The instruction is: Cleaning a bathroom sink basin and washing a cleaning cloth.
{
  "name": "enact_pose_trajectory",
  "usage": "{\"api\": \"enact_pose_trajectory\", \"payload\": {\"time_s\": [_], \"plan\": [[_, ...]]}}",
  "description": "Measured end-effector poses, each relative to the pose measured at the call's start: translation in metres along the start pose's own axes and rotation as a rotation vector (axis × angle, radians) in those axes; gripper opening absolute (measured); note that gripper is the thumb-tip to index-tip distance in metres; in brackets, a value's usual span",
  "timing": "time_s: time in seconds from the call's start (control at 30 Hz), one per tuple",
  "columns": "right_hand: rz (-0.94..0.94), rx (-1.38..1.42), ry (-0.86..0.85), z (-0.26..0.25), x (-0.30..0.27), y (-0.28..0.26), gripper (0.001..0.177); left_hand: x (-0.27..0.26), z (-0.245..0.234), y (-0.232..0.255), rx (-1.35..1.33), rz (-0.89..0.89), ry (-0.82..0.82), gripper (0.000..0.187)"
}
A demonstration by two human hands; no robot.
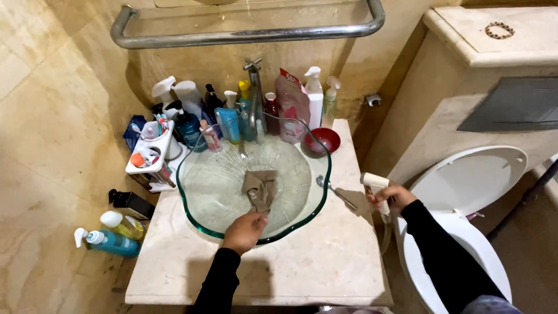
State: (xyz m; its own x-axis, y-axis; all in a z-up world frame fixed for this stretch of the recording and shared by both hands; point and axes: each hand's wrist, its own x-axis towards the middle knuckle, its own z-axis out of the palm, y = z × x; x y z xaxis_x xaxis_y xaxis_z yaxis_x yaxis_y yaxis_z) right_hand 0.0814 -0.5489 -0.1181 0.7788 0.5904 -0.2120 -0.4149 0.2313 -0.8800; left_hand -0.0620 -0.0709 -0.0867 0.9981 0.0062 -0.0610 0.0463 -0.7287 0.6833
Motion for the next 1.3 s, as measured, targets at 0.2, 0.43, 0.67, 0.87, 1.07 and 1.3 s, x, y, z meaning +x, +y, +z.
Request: {"api": "enact_pose_trajectory", "payload": {"time_s": [0.2,0.43,0.67,0.87,1.07,1.3], "plan": [[0.015,0.162,-0.213,-0.008,0.036,-0.003,0.039,0.001,-0.002,0.005,-0.034,-0.041,0.0,0.034],[0.11,0.212,-0.228,-0.023,0.06,-0.005,0.039,-0.006,-0.008,0.026,-0.053,-0.104,0.064,0.031],[-0.036,0.245,-0.295,-0.03,0.069,-0.028,0.036,-0.007,-0.01,0.038,-0.057,-0.197,0.145,0.031],[-0.087,0.242,-0.297,-0.035,0.088,-0.036,0.036,-0.005,-0.008,0.038,-0.087,-0.226,0.155,0.03],[-0.097,0.202,-0.271,-0.04,0.116,-0.057,0.036,-0.002,-0.004,0.033,-0.098,-0.228,0.177,0.027],[-0.1,0.215,-0.266,-0.043,0.145,-0.079,0.038,-0.003,0.008,0.021,-0.118,-0.217,0.243,0.025]]}}
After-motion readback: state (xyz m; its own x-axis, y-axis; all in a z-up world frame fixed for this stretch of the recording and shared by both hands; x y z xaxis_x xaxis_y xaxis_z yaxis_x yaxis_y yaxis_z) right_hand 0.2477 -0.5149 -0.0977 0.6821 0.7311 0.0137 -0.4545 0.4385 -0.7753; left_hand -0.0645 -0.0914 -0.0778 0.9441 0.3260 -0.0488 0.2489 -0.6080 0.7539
